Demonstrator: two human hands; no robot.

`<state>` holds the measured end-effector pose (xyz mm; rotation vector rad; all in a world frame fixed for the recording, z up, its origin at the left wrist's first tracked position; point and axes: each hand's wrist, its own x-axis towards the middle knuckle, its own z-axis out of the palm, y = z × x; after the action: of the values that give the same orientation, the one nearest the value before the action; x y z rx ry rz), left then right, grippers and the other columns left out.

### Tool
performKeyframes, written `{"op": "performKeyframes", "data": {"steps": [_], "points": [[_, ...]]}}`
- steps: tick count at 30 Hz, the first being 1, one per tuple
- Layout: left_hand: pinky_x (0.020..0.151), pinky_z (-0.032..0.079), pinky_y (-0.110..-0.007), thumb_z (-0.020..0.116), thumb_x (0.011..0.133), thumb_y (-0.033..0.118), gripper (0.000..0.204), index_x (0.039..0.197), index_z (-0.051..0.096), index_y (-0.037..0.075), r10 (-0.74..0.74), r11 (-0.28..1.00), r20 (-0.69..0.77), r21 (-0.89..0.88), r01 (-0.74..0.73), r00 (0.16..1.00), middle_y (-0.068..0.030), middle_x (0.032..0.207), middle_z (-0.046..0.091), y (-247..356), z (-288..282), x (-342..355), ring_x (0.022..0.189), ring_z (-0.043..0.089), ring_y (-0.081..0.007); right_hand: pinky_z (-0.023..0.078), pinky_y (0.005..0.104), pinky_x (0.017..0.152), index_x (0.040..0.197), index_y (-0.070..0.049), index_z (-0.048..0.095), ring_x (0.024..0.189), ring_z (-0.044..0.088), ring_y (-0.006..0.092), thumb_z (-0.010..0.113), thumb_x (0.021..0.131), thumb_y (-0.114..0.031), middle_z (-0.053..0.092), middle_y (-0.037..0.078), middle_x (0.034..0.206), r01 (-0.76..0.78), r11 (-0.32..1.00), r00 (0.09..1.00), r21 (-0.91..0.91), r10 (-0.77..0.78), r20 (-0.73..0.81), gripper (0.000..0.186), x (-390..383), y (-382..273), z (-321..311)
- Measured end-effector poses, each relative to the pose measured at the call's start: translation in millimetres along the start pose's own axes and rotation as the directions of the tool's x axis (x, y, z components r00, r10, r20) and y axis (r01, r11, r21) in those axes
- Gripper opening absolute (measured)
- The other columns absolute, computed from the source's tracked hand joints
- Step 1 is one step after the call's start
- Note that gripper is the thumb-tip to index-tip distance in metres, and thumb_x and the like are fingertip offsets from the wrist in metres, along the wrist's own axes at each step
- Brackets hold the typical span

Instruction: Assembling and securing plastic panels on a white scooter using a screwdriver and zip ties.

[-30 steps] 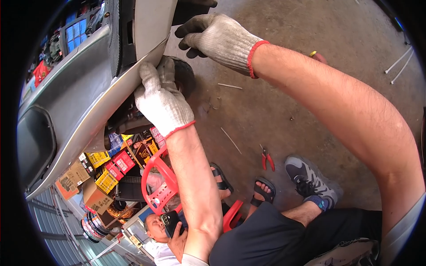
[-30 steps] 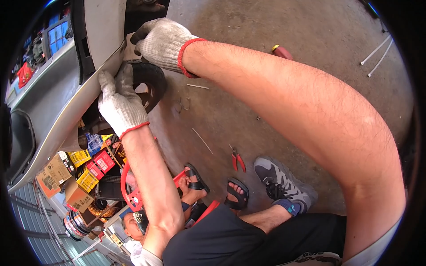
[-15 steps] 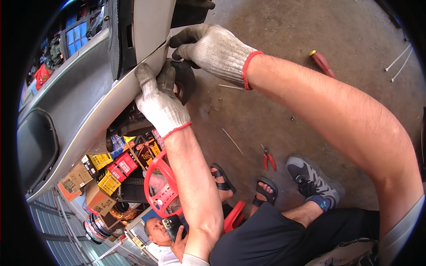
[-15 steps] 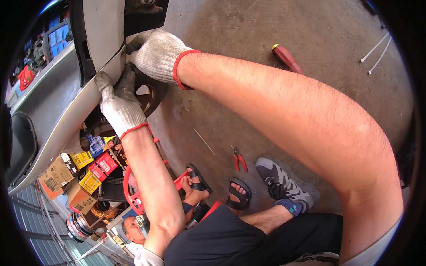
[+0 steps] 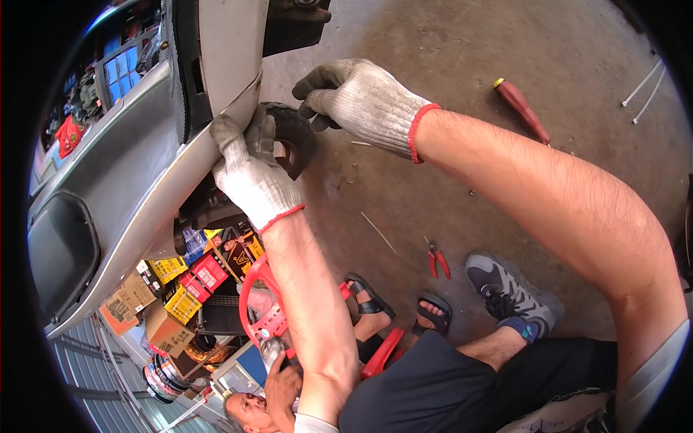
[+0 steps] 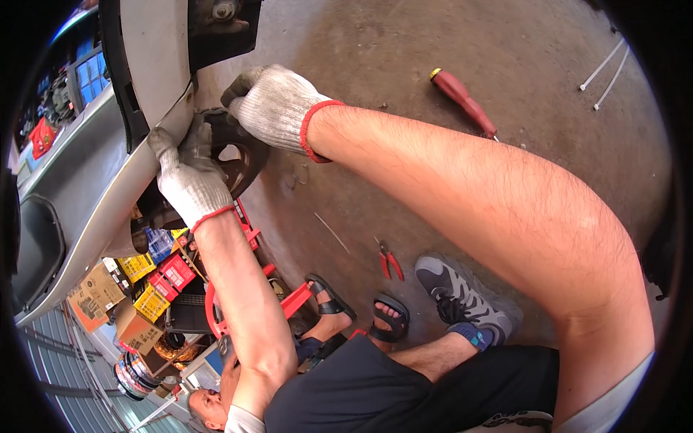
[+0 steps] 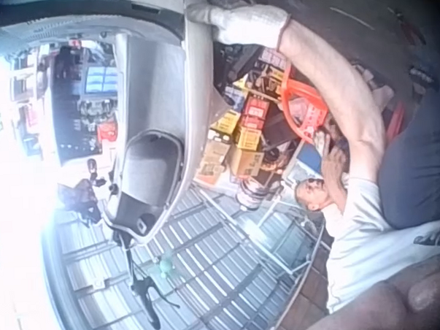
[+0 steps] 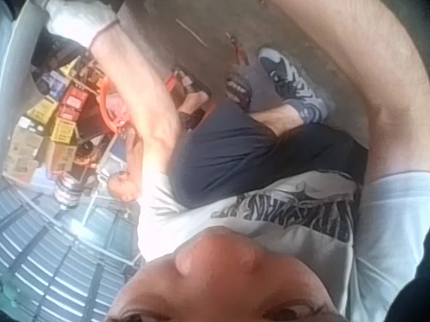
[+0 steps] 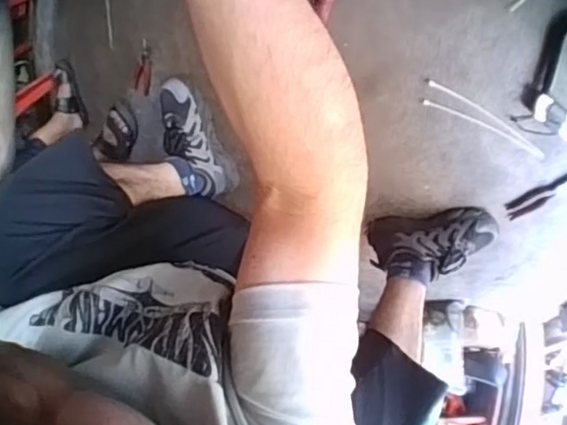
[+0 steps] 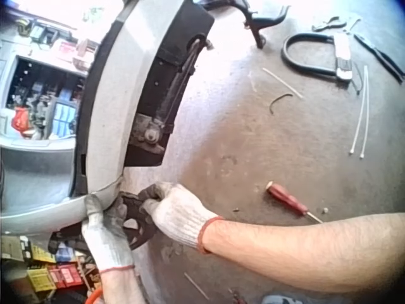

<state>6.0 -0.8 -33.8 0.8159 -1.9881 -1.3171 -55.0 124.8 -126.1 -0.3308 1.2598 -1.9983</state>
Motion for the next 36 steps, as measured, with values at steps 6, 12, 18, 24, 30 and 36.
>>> {"op": "performKeyframes", "data": {"steps": [6, 12, 18, 24, 30, 36], "points": [[0.068, 0.055, -0.030, 0.070, 0.100, 0.037, 0.059, 0.131, 0.054, -0.010, 0.019, 1.000, 0.002, 0.009, -0.019, 1.000, -0.0213, 0.117, 0.068, 6.2, 3.5, -6.4, 0.094, 0.073, -0.0303, 0.057, 0.0326, 0.089, 0.127, 0.004, 0.066, 0.094, 0.073, 0.0175, 0.056, 0.097, -0.017, 0.076, 0.015, 0.110, 0.023, 0.996, 1.000, -0.082, -0.024, -0.005, 0.039, 0.8, 4.8, 2.0], [0.093, 0.059, -0.046, 0.071, 0.099, 0.032, 0.059, 0.139, 0.049, -0.007, -0.045, 0.999, 0.020, -0.022, 0.045, 0.999, -0.0235, 0.129, 0.062, 11.4, 1.1, -3.2, 0.111, 0.068, -0.0375, 0.057, 0.0331, 0.089, 0.124, 0.001, 0.069, 0.093, 0.074, 0.0174, 0.057, 0.097, -0.017, 0.077, 0.014, 0.107, 0.028, 0.969, 0.997, -0.246, -0.044, -0.058, 0.035, -5.2, 3.8, -8.8], [0.103, 0.053, -0.051, 0.072, 0.099, 0.029, 0.061, 0.142, 0.046, -0.006, -0.096, 0.990, 0.035, -0.099, 0.099, 0.995, -0.0233, 0.133, 0.059, 10.7, 3.8, -1.8, 0.120, 0.062, -0.0367, 0.057, 0.0330, 0.095, 0.127, -0.007, 0.069, 0.100, 0.072, 0.0147, 0.058, 0.101, -0.017, 0.077, 0.007, 0.113, -0.096, 0.858, 0.972, -0.505, -0.028, -0.233, 0.031, -19.2, -8.7, -67.3], [0.108, 0.051, -0.053, 0.074, 0.097, 0.024, 0.059, 0.140, 0.046, -0.005, 0.014, 0.984, 0.010, -0.177, -0.011, 1.000, -0.0242, 0.138, 0.054, 5.8, 10.4, 2.2, 0.126, 0.057, -0.0361, 0.058, 0.0451, 0.088, 0.119, -0.011, 0.070, 0.098, 0.073, 0.0344, 0.059, 0.095, -0.017, 0.076, 0.015, 0.104, 0.000, 0.564, 1.000, -0.826, -0.014, -0.010, 0.027, -38.3, 1.3, -104.0], [0.106, 0.052, -0.051, 0.076, 0.096, 0.022, 0.057, 0.139, 0.048, -0.003, -0.027, 0.972, 0.016, -0.234, 0.030, 0.999, -0.0214, 0.136, 0.056, 3.8, 9.0, 2.9, 0.126, 0.058, -0.0354, 0.057, 0.0466, 0.089, 0.116, -0.006, 0.067, 0.105, 0.071, 0.0365, 0.061, 0.089, -0.008, 0.073, 0.018, 0.111, 0.102, 0.188, 0.987, -0.977, 0.103, 0.123, 0.028, -40.7, 48.2, -111.2], [0.112, 0.045, -0.056, 0.075, 0.096, 0.032, 0.058, 0.138, 0.050, 0.000, 0.044, 0.961, 0.115, -0.278, -0.011, 0.992, -0.0166, 0.135, 0.060, -6.8, 4.0, 9.8, 0.127, 0.056, -0.0363, 0.059, 0.0424, 0.073, 0.115, -0.004, 0.064, 0.093, 0.073, 0.0303, 0.066, 0.080, -0.007, 0.070, 0.014, 0.104, 0.316, -0.290, 0.944, -0.903, 0.000, 0.330, 0.035, -42.8, 82.3, -108.5]]}}
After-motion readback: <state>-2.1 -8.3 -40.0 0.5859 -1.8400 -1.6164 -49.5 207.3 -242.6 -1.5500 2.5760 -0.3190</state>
